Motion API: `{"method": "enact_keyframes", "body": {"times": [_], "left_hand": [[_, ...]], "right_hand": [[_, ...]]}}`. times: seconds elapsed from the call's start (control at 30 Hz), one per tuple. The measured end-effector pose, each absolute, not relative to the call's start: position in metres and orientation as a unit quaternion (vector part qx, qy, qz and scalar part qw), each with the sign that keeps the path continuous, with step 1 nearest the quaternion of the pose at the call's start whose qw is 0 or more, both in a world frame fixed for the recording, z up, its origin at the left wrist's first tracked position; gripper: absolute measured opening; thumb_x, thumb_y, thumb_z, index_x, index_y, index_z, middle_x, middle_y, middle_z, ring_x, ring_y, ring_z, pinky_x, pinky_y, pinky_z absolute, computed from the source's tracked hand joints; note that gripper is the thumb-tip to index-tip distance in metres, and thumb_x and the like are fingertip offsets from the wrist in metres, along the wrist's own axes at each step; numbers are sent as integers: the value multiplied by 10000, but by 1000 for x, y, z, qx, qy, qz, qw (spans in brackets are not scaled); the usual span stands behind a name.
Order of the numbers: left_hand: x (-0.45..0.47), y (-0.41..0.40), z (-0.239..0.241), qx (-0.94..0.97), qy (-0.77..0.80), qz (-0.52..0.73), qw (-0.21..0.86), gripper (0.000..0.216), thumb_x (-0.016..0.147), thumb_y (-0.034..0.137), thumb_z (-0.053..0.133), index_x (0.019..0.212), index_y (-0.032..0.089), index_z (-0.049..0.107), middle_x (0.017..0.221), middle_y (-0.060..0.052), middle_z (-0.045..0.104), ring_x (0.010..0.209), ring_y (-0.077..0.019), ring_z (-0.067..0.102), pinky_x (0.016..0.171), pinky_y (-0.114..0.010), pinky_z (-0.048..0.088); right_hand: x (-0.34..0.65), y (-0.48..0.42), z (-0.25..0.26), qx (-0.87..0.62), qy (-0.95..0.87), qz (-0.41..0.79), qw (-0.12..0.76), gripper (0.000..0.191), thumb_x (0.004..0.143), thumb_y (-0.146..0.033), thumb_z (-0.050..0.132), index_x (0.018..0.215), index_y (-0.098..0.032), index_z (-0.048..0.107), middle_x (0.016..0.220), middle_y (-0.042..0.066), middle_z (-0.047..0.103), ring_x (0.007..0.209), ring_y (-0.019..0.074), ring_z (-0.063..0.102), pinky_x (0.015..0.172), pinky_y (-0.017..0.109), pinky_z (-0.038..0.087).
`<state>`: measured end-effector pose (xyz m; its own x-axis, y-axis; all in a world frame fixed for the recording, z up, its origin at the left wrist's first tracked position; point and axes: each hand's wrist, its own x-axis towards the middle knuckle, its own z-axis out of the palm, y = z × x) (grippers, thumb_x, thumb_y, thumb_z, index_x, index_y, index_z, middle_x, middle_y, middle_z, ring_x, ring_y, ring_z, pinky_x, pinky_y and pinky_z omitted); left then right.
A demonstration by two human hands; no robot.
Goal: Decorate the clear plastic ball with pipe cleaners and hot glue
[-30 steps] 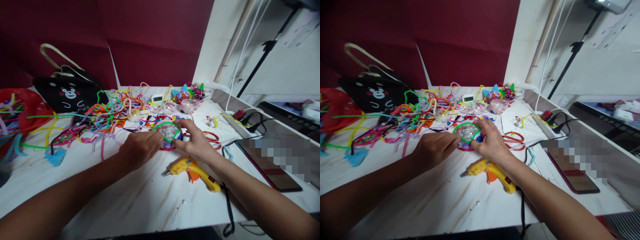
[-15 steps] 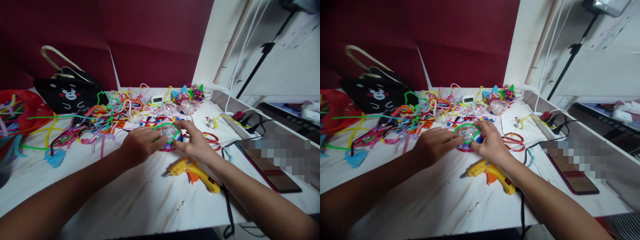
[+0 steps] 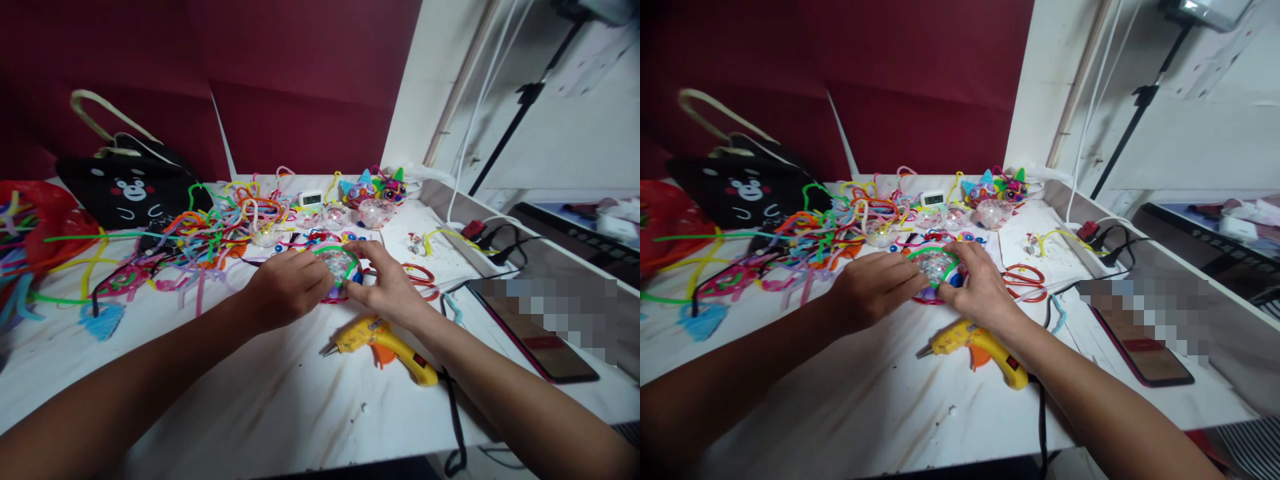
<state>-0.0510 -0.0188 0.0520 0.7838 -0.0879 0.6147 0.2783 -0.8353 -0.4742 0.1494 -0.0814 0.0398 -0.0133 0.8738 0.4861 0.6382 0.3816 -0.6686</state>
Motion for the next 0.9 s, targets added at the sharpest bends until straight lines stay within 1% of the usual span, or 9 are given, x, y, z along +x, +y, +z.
{"method": "enact_keyframes", "body": {"times": [0.1, 0.2, 0.43, 0.53, 0.63, 0.77, 0.9], "left_hand": [[-51, -19, 51, -903, -59, -327, 273, 278, 964, 205, 451, 783, 192, 662, 708, -5, 589, 678, -147, 527, 614, -307, 397], [-50, -20, 51, -896, -53, -334, 288, 264, 949, 180, 480, 744, 182, 646, 677, -2, 568, 650, -150, 496, 594, -309, 376], [-49, -23, 54, -897, -55, -340, 277, 251, 947, 163, 480, 751, 178, 634, 648, 1, 532, 631, -145, 476, 580, -298, 348], [-49, -28, 54, -904, -84, -323, 267, 247, 937, 151, 502, 715, 170, 609, 632, 1, 528, 614, -139, 474, 572, -280, 350], [-47, -33, 54, -908, -134, -318, 238, 245, 929, 158, 522, 696, 169, 595, 629, 4, 545, 597, -130, 497, 560, -262, 366], [-46, -36, 52, -914, -160, -319, 191, 167, 926, 183, 533, 802, 168, 643, 661, 2, 599, 626, -136, 576, 576, -254, 410], [-46, -36, 51, -916, -175, -313, 179, 193, 938, 225, 518, 807, 169, 649, 672, -4, 618, 630, -140, 602, 571, -252, 422]], "right_hand": [[149, -81, 40, -538, -701, 128, 449, 470, 664, -233, 609, 1131, -232, 568, 1113, 72, 587, 1064, 255, 581, 950, 431, 464], [149, -81, 40, -538, -702, 128, 449, 474, 667, -233, 605, 1139, -221, 571, 1119, 78, 586, 1068, 254, 578, 959, 430, 459], [149, -82, 39, -540, -702, 123, 446, 471, 676, -226, 603, 1145, -233, 566, 1127, 70, 587, 1064, 246, 582, 952, 419, 464], [149, -82, 39, -539, -705, 120, 445, 470, 674, -220, 605, 1142, -238, 566, 1118, 65, 591, 1056, 247, 586, 943, 420, 469], [149, -82, 39, -539, -705, 120, 446, 467, 674, -218, 607, 1139, -241, 569, 1107, 63, 594, 1047, 247, 587, 939, 420, 471], [150, -82, 39, -541, -703, 125, 444, 467, 680, -229, 605, 1146, -226, 571, 1120, 73, 595, 1055, 250, 583, 947, 421, 466], [149, -83, 40, -545, -702, 130, 440, 476, 681, -232, 604, 1155, -208, 569, 1125, 83, 593, 1057, 250, 580, 947, 421, 462]]}}
